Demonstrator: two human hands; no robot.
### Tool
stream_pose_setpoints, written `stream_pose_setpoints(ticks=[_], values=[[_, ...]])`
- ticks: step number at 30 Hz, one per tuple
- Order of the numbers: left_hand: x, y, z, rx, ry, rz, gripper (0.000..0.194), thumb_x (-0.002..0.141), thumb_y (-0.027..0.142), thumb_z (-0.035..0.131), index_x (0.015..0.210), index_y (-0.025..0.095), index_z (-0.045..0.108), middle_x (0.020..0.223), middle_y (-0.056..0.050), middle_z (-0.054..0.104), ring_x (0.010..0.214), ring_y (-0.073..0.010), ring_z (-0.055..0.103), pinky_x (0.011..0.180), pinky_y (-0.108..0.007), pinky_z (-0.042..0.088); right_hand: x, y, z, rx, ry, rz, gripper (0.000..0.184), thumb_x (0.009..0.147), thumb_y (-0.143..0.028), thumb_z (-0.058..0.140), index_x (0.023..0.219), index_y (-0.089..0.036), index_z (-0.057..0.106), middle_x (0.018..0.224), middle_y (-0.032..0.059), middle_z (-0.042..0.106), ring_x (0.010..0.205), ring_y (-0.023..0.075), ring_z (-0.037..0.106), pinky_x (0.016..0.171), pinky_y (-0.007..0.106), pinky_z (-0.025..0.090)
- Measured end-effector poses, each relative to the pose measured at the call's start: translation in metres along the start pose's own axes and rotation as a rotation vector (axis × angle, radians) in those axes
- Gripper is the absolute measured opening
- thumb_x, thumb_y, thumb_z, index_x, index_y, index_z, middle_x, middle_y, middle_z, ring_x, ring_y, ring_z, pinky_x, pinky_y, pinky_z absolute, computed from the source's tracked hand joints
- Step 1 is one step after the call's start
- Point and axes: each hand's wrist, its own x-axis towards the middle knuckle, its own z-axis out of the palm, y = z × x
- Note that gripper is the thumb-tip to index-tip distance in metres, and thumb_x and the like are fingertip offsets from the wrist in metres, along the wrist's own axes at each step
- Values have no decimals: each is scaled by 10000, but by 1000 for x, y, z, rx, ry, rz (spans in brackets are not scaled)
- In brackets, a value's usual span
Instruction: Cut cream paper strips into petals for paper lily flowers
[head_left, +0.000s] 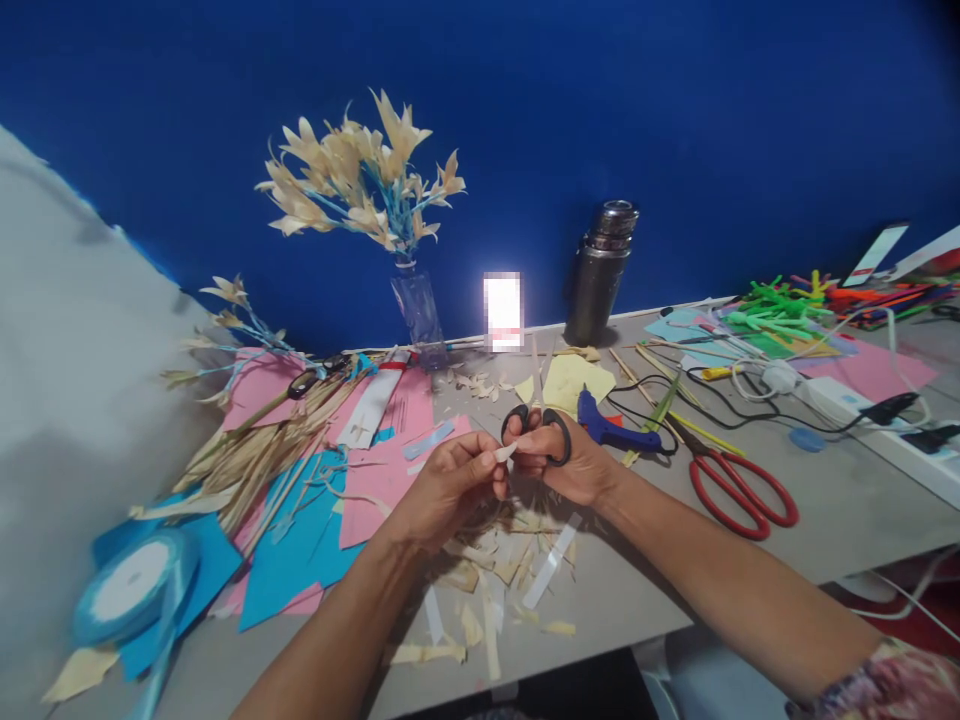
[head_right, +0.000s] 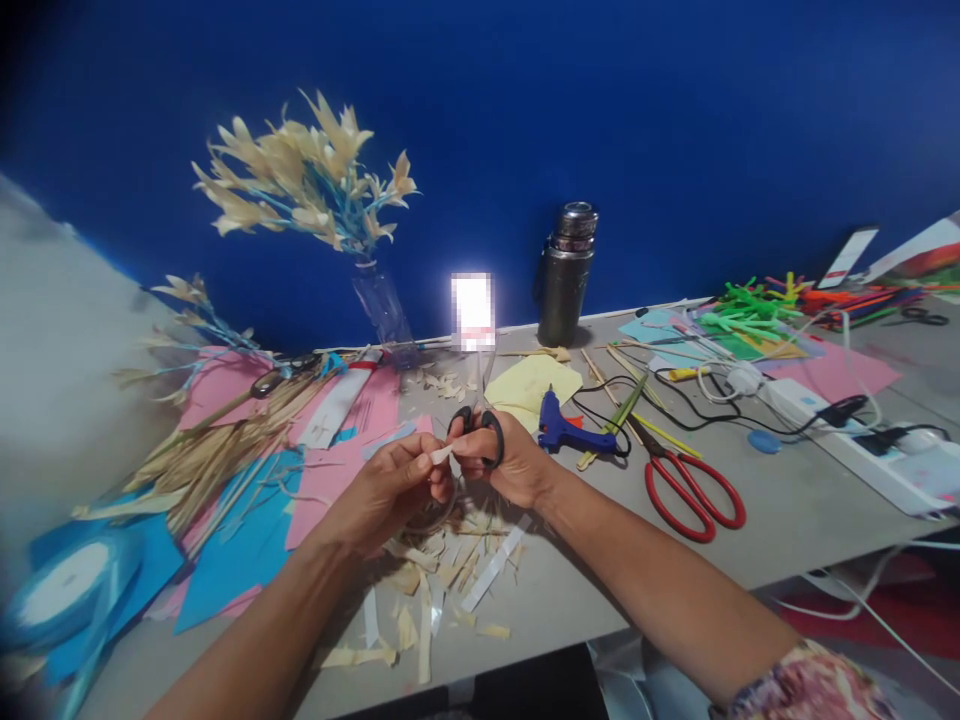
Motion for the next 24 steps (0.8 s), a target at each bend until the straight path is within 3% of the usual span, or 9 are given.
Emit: stream_pose_setpoints(ticks=[3, 7, 10, 14, 24], values=[[1, -1, 0, -24, 9, -3, 252, 766, 325, 785, 742, 134, 622, 643, -8, 597, 596, -113, 568, 622, -232, 422, -1, -3, -1, -92, 17, -79, 314, 657, -409, 796, 763, -153, 649, 559, -42, 515, 474, 74, 378, 467, 220, 291], [2, -4, 0, -19, 12, -6, 254, 747, 305, 805, 736, 128, 623, 659, -11, 602, 593, -106, 562, 616, -229, 420, -3, 0, -1, -192, 60, -76, 283, 654, -337, 808, 801, -162, 640, 591, -34, 577, 520, 99, 496, 505, 217, 356], [1, -5, 0, -43, -26, -24, 247, 756, 297, 801, 742, 126, 622, 665, -14, 606, 596, -107, 565, 624, -233, 429, -2, 2, -2, -101, 33, -17, 261, 630, -285, 804, 782, -156, 634, 601, -35, 573, 502, 91, 483, 481, 207, 356], [0, -5, 0, -141, -80, -35, 236, 772, 285, 788, 745, 126, 616, 663, -8, 590, 583, -107, 562, 609, -244, 438, 0, -3, -3, 109, -20, 55, 215, 636, -257, 786, 723, -140, 628, 563, -64, 471, 448, 36, 314, 433, 173, 267], [5, 1, -6, -425, 210, 93, 247, 698, 175, 838, 764, 121, 606, 745, 7, 602, 527, -37, 461, 500, -173, 398, 5, 1, -7, 106, 126, 53, 254, 629, -241, 827, 749, -143, 625, 642, -47, 485, 477, 32, 291, 420, 156, 245]])
